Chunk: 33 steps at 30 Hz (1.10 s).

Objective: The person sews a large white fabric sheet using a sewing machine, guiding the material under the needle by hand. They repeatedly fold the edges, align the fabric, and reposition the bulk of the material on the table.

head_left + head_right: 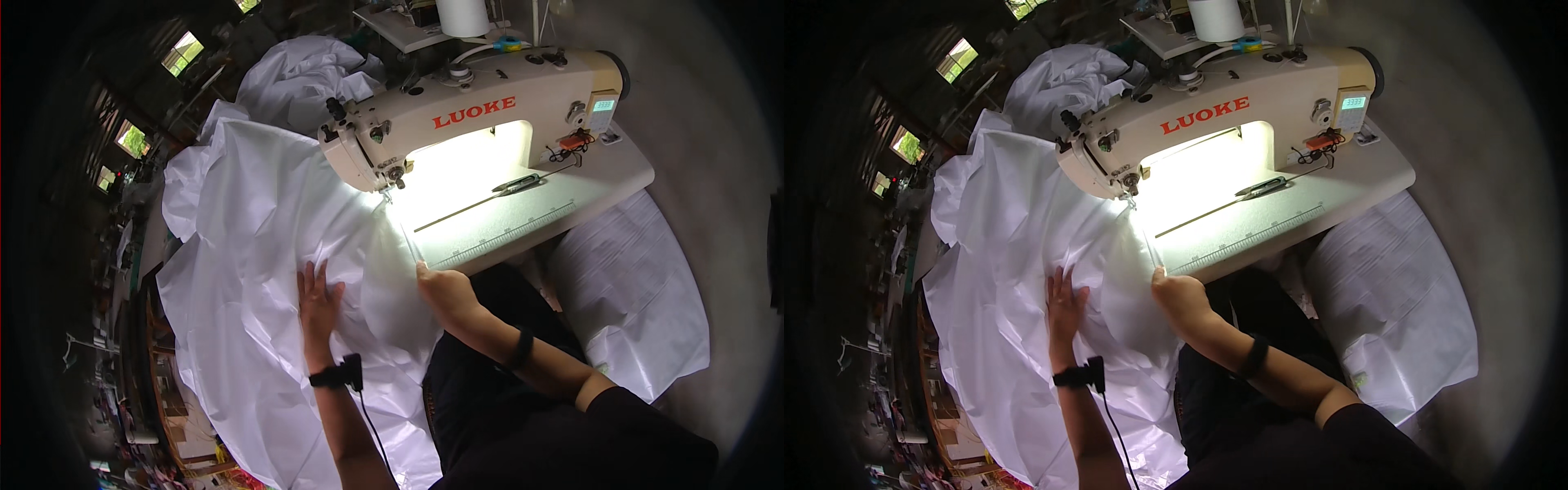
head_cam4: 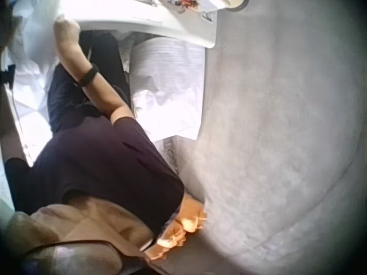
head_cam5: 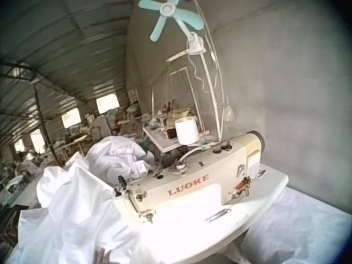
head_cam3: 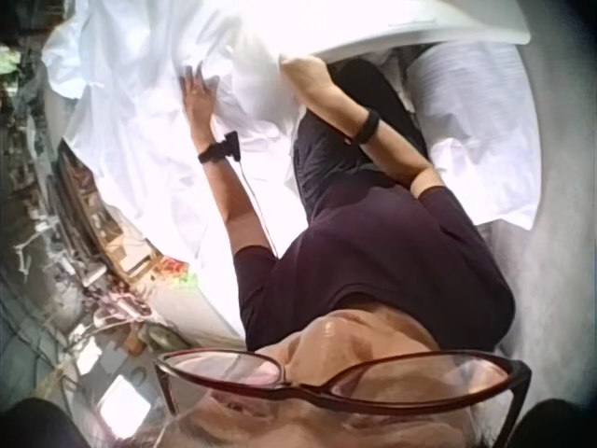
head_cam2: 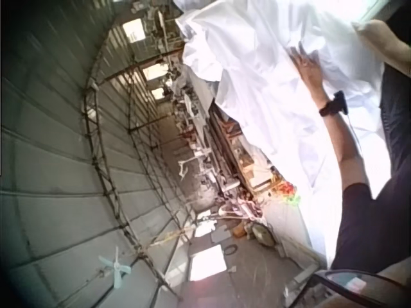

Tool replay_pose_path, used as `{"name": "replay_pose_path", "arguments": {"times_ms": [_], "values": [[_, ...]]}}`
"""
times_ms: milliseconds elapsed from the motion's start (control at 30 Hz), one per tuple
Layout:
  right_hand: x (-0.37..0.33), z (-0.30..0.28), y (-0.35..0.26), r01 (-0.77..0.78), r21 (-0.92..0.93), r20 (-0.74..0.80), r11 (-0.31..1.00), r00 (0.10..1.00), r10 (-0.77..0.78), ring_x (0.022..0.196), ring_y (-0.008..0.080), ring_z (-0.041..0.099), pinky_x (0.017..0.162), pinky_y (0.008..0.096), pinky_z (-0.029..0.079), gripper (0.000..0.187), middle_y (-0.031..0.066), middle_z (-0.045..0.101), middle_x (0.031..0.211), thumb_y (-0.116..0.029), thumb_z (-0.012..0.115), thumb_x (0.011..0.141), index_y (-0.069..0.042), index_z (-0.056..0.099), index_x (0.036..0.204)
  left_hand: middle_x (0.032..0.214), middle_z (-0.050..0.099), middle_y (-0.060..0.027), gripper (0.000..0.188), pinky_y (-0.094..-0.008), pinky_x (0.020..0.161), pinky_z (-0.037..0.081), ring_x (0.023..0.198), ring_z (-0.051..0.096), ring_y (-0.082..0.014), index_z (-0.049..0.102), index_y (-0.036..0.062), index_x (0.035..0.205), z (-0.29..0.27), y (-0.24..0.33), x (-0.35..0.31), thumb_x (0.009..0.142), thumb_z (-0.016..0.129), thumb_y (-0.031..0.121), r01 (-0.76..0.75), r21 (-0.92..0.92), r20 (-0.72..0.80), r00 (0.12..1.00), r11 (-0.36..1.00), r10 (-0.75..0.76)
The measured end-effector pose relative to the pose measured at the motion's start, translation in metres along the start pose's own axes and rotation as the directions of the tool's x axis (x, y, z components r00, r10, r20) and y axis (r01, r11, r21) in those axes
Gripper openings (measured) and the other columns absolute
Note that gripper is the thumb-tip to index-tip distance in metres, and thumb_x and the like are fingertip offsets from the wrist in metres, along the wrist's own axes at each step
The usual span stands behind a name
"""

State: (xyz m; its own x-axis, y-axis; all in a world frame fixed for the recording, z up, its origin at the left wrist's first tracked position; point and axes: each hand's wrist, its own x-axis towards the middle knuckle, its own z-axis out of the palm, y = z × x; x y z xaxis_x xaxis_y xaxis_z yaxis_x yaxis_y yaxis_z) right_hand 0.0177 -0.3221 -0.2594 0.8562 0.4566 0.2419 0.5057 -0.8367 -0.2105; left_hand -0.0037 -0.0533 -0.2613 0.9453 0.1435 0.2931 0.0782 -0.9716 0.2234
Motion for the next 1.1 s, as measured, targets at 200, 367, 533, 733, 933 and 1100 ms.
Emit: {"name": "replay_pose_path", "arguments": {"times_ms": [200,367,533,733,933,1100], "values": [[0.052,0.020,0.002,-0.058,-0.035,-0.027,0.998,0.998,0.057,0.057,0.0222,0.069,0.046,0.0322,0.053,0.033,0.0073,0.068,0.063,-0.006,0.061,0.086,0.003,0.063,0.118,0.158,0.027,-0.0199,0.059,-0.0477,0.120,0.024,0.146,0.021,-0.0433,0.041,0.0169,0.149,0.012,-0.031,0.081,0.095,0.061,0.031,0.064,-0.108,0.192,0.981,0.992,-0.042],[0.084,0.017,-0.014,0.002,-0.032,0.039,0.999,0.999,-0.001,0.055,0.0184,0.068,0.043,0.0307,0.051,0.031,0.0047,0.068,0.065,-0.008,0.061,0.087,0.000,0.064,0.117,0.160,0.024,-0.0168,0.056,-0.0473,0.118,0.027,0.146,0.023,-0.0411,0.041,0.0163,0.148,-0.015,-0.055,0.117,0.095,0.060,0.026,0.149,-0.070,0.227,0.965,0.986,-0.130],[0.051,0.024,0.022,-0.063,-0.138,0.050,0.988,0.996,0.071,0.056,0.0198,0.068,0.044,0.0299,0.050,0.045,0.0032,0.067,0.065,-0.009,0.060,0.085,0.003,0.057,0.129,0.112,0.068,-0.0211,0.032,-0.0443,0.082,0.055,0.094,0.068,-0.0376,0.062,0.0015,0.120,0.001,0.096,0.060,0.089,0.058,0.007,-0.165,-0.123,-0.203,0.969,0.978,0.138],[0.057,0.004,-0.003,-0.008,-0.108,0.121,0.994,0.992,0.021,0.057,0.0182,0.068,0.047,0.0295,0.051,0.051,0.0033,0.068,0.066,-0.011,0.061,0.085,0.006,0.054,0.132,0.146,0.048,-0.0174,0.048,-0.0514,0.110,0.034,0.137,0.043,-0.0354,0.047,0.0047,0.141,0.024,0.117,-0.007,0.097,0.053,0.024,-0.217,-0.011,-0.011,0.976,0.976,0.217],[0.081,0.014,0.005,0.001,-0.149,0.090,0.989,0.996,0.013,0.058,0.0187,0.069,0.047,0.0307,0.052,0.048,0.0052,0.069,0.067,-0.012,0.059,0.087,0.006,0.054,0.132,0.154,0.038,-0.0169,0.052,-0.0524,0.112,0.030,0.144,0.033,-0.0355,0.044,0.0050,0.144,0.039,0.101,0.037,0.097,0.051,0.028,-0.205,0.006,0.096,0.974,0.979,0.203],[0.084,0.014,0.014,-0.042,-0.026,0.090,0.999,0.995,0.044,0.063,0.0239,0.071,0.052,0.0338,0.054,0.044,0.0104,0.070,0.071,-0.013,0.058,0.089,0.005,0.056,0.129,0.155,0.037,-0.0137,0.058,-0.0506,0.115,0.027,0.144,0.031,-0.0350,0.044,0.0054,0.144,0.046,0.097,0.050,0.095,0.053,0.034,-0.214,-0.001,0.064,0.975,0.977,0.214]]}}
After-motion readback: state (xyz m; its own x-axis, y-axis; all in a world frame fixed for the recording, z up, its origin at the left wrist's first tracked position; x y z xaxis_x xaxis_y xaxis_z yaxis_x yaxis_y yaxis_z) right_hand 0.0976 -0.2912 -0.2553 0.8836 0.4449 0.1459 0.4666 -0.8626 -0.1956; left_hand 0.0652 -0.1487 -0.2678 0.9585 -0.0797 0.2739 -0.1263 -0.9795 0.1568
